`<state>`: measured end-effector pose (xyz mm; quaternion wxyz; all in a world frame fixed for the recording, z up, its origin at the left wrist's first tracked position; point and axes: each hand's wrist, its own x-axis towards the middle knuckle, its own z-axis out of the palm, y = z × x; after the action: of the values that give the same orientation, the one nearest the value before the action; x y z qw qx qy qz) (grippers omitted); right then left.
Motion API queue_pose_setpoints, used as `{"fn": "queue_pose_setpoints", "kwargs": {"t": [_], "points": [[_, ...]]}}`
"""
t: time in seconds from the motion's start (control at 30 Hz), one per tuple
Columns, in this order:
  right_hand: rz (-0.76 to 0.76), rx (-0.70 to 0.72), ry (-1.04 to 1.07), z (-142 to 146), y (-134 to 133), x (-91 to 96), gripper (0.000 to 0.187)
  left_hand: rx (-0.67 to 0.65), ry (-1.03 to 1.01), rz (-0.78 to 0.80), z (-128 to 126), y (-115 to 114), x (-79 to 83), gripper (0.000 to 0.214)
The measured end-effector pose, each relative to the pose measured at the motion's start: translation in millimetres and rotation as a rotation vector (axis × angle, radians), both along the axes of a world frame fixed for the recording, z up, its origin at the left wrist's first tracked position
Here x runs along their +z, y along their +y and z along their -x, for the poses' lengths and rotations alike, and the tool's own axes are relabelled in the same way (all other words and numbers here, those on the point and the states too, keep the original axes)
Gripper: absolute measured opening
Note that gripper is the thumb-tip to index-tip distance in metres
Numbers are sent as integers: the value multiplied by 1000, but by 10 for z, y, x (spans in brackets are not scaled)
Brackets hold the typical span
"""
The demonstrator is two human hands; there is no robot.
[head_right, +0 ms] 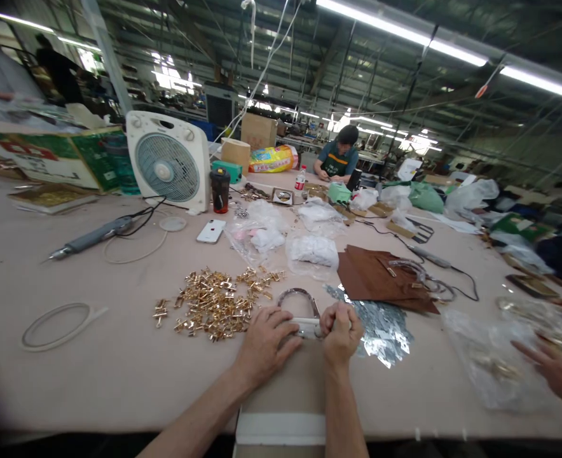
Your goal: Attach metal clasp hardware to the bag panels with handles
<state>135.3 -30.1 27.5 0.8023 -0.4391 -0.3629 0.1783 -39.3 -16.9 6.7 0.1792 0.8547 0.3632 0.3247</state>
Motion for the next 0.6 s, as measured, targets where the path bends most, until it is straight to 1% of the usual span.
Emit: {"fn": "queue_pose_setpoints", "kwargs": {"t": [0.07, 0.17, 0.37, 0.5, 0.6], "points": [[-18, 77, 33, 65, 27, -7, 36, 0, -11, 5, -5, 12, -33, 23], [-15, 132, 75, 92, 50, -30, 36, -3, -28, 12, -18, 33, -66, 21], [8, 172, 178, 30, 55, -56, 37, 17, -50, 42, -60, 78, -76, 25], [15, 173, 171, 3, 58, -74, 38, 28, -39, 68, -83, 111, -71, 18], [19, 175, 173, 3, 61, -80, 37, 21, -32, 53, -72, 111, -75, 18]]}}
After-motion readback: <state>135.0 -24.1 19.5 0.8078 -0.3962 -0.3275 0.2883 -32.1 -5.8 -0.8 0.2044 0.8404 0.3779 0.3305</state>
